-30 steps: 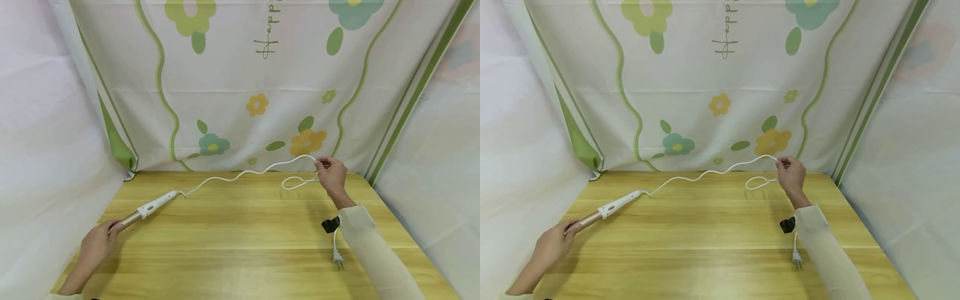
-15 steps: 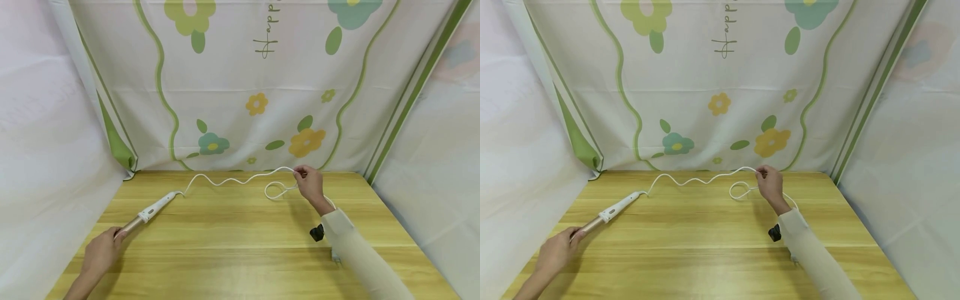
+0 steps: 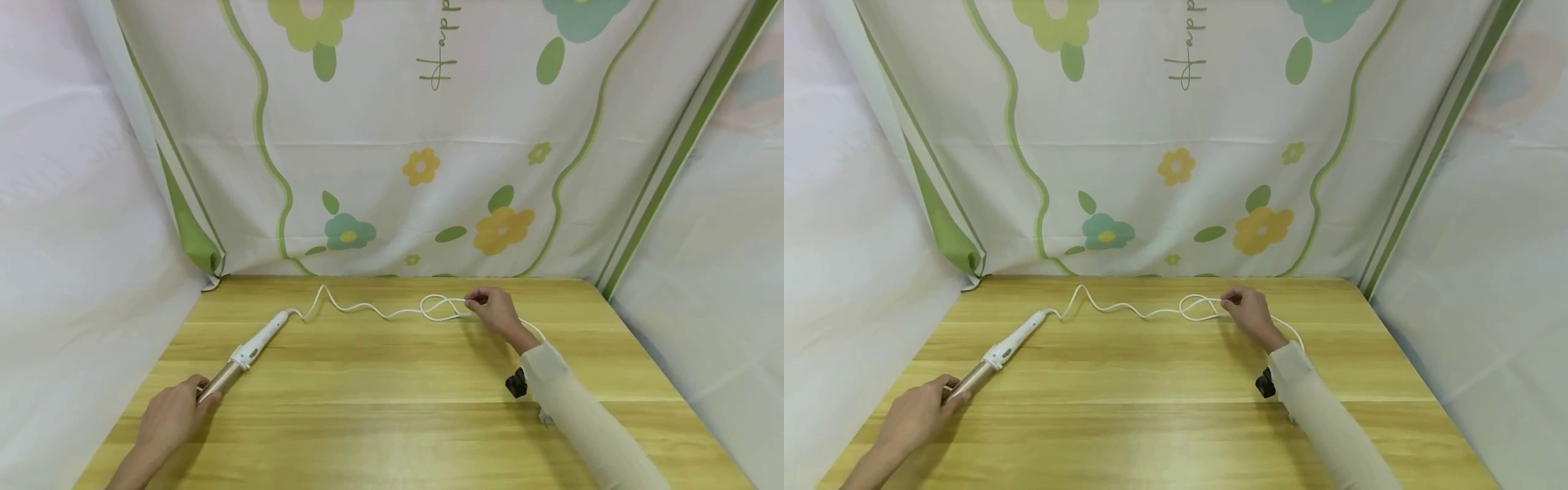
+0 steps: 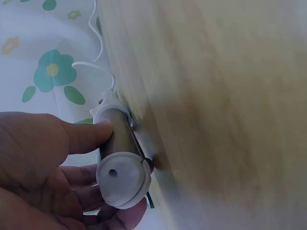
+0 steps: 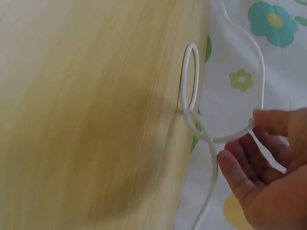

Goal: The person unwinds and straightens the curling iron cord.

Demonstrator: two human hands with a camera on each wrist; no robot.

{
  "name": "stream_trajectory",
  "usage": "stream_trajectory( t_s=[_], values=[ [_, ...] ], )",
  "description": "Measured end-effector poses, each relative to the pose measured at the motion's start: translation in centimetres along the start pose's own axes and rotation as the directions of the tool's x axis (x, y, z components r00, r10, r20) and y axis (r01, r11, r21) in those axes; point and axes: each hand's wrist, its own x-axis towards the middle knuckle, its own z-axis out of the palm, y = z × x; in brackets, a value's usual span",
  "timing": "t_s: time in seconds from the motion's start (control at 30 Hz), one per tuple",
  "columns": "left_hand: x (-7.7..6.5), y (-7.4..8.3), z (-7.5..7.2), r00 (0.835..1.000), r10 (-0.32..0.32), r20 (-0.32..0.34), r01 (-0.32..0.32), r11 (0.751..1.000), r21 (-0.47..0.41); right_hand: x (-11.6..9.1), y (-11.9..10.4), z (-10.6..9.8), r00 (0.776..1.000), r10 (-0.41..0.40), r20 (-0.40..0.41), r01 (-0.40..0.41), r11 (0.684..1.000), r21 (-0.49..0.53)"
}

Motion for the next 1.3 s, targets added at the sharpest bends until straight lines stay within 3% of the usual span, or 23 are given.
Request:
stream_trajectory(
  t_s=[0.17, 0.33, 0.53, 0.87, 1.3],
  values=[
    [0.3, 0.2, 0.1, 1.0, 0.02, 0.009, -0.02, 1.0, -0.01, -1.0, 2.2, -1.3, 0.996, -0.024, 0.091, 0.031, 0.996, -0.078],
    [0.5, 0.3, 0.4, 0.999, 0.017, 0.049, -0.016, 1.0, -0.021, -1.8, 4.5, -2.2, 0.993, 0.0, 0.122, 0.023, 0.981, -0.193],
    [1.1, 0.7, 0.3, 0.996, 0.012, 0.087, -0.013, 1.0, 0.002, -2.6, 6.4, -3.7, 0.995, 0.006, 0.097, 0.023, 0.955, -0.295],
    [1.0, 0.8, 0.2, 0.995, 0.031, 0.095, -0.032, 0.999, 0.009, -4.1, 10.1, -7.4, 0.985, 0.169, 0.012, -0.155, 0.926, -0.345],
    [1.4, 0.8, 0.3, 0.996, 0.014, 0.086, -0.017, 1.0, 0.025, -6.0, 12.6, -9.1, 0.98, 0.197, 0.005, -0.181, 0.907, -0.381]
  ],
)
